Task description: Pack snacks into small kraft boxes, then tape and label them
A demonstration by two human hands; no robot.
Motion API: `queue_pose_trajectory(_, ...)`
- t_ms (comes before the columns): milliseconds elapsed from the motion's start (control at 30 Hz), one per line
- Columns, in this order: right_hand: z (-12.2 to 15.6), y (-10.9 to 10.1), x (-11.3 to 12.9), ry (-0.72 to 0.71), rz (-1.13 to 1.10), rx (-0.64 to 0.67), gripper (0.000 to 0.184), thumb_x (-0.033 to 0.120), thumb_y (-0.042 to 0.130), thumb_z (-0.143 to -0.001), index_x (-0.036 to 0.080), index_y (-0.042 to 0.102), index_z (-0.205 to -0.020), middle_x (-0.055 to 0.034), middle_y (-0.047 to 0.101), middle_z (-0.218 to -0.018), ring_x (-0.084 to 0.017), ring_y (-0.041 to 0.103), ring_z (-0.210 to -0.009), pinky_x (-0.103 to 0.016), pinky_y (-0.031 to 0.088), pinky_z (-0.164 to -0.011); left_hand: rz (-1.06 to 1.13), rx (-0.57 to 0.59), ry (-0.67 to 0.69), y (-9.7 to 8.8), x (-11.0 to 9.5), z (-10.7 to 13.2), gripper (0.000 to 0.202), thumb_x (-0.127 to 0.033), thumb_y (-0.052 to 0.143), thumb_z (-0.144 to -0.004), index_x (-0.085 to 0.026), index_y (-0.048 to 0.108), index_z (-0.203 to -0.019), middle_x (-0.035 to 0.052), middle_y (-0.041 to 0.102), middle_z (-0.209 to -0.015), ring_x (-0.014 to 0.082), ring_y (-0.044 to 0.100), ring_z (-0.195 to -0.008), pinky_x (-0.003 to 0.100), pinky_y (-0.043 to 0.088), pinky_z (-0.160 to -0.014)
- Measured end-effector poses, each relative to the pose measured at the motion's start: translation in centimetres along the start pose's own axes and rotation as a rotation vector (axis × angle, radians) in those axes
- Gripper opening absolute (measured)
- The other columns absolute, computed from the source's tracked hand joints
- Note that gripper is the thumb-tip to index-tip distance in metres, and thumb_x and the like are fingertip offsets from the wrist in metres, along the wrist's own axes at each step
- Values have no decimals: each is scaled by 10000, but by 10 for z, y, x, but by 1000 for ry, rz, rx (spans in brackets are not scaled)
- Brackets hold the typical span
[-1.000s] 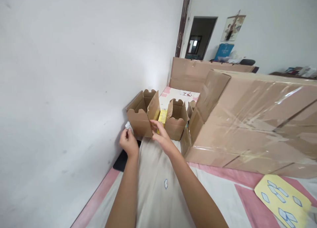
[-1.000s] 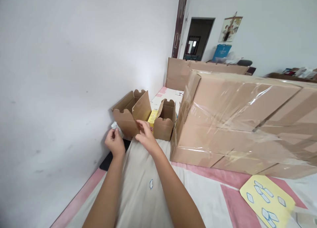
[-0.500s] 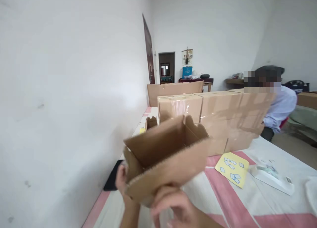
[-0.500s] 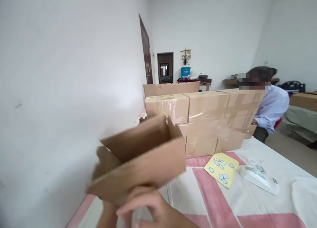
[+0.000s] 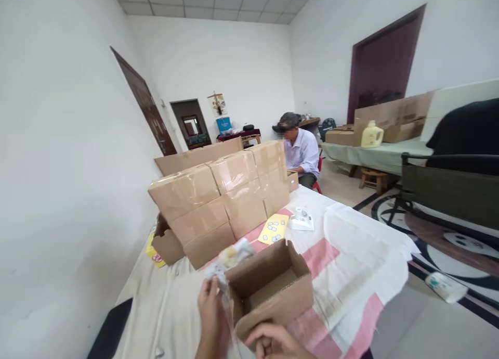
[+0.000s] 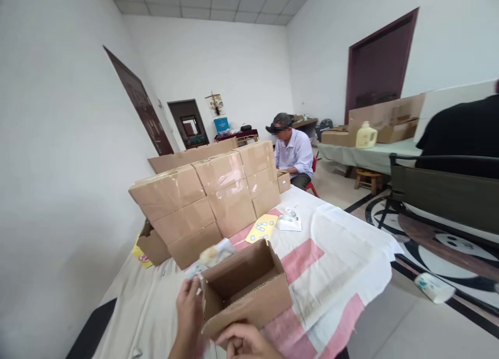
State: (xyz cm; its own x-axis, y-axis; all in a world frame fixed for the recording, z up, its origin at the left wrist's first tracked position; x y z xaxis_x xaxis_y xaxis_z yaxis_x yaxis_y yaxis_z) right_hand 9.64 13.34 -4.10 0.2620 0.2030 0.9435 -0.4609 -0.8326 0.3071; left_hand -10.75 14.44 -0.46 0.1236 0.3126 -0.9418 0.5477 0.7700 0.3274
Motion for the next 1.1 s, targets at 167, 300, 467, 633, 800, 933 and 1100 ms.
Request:
queue_pose_trajectory(167,26,13,56,-70,29,65,437,565,805,-698,208,770,-947,-8,586,-702,-132,503,-616,-269,348,-592,159,-81,141,-24,-96,-17,384,-475,808,-719,-312,665,-1036,6,683,-1219,192,643,-1132,295,562,-892)
queue_pose_trajectory(300,25,10,143,-194,-85,10,387,505,765,-756,158,732,-927,54,473,-541,-74,352,-462,-230,257,-478,218,42,159,10,-153,6,331,-391,771,-779,-323,661,-1084,13,661,-1322,237,583,-1272,391,557,-990)
queue_pose_trajectory(467,9,-17,196,-244,98,-257,357,451,779,-797,184,674,-1009,89,422,-593,-57,317,-464,-215,221,-459,275,253,46,67,-154,58,325,-381,764,-799,-281,670,-1093,64,708,-1245,246,631,-1223,433,569,-999)
queue_pose_trajectory(633,12,-10,185,-314,287,-305,349,490,771,-787,160,656,-805,7,573,-717,-119,507,-645,-251,402,-597,364,320,-34,90,-127,96,328,-387,743,-831,-271,654,-1124,82,699,-1271,242,626,-1247,443,547,-1047)
queue_pose_trajectory(800,20,-14,174,-399,360,-418,328,463,732,-823,159,677,-932,-46,661,-843,-182,597,-777,-313,493,-721,419,326,-96,89,-106,113,311,-358,678,-892,-270,639,-1187,90,658,-1351,230,594,-1296,421,531,-1078)
queue_pose_trajectory(933,20,-14,174,-404,364,-423,329,455,737,-822,156,682,-946,-67,687,-889,-202,620,-799,-337,519,-738,429,311,-98,85,-102,118,342,-363,662,-911,-294,620,-1243,76,644,-1377,217,599,-1290,394,528,-1084)
queue_pose_trajectory(1100,18,-18,174,-386,426,-434,298,458,740,-816,170,699,-883,-54,681,-796,-231,632,-795,-356,527,-724,427,320,-84,81,-105,123,389,-384,676,-912,-316,602,-1287,70,641,-1384,206,591,-1301,366,525,-1086)
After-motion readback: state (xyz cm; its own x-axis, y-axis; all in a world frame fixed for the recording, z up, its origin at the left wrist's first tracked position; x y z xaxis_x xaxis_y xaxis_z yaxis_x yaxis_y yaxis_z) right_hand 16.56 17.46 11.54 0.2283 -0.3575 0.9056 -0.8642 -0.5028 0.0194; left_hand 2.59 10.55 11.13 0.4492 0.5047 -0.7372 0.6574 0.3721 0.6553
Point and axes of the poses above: each hand's wrist, its own z-axis away from the middle knuckle, its own y-axis out of the palm, x = y × z, the point moved 9 cm from there along -z, towards the middle knuckle
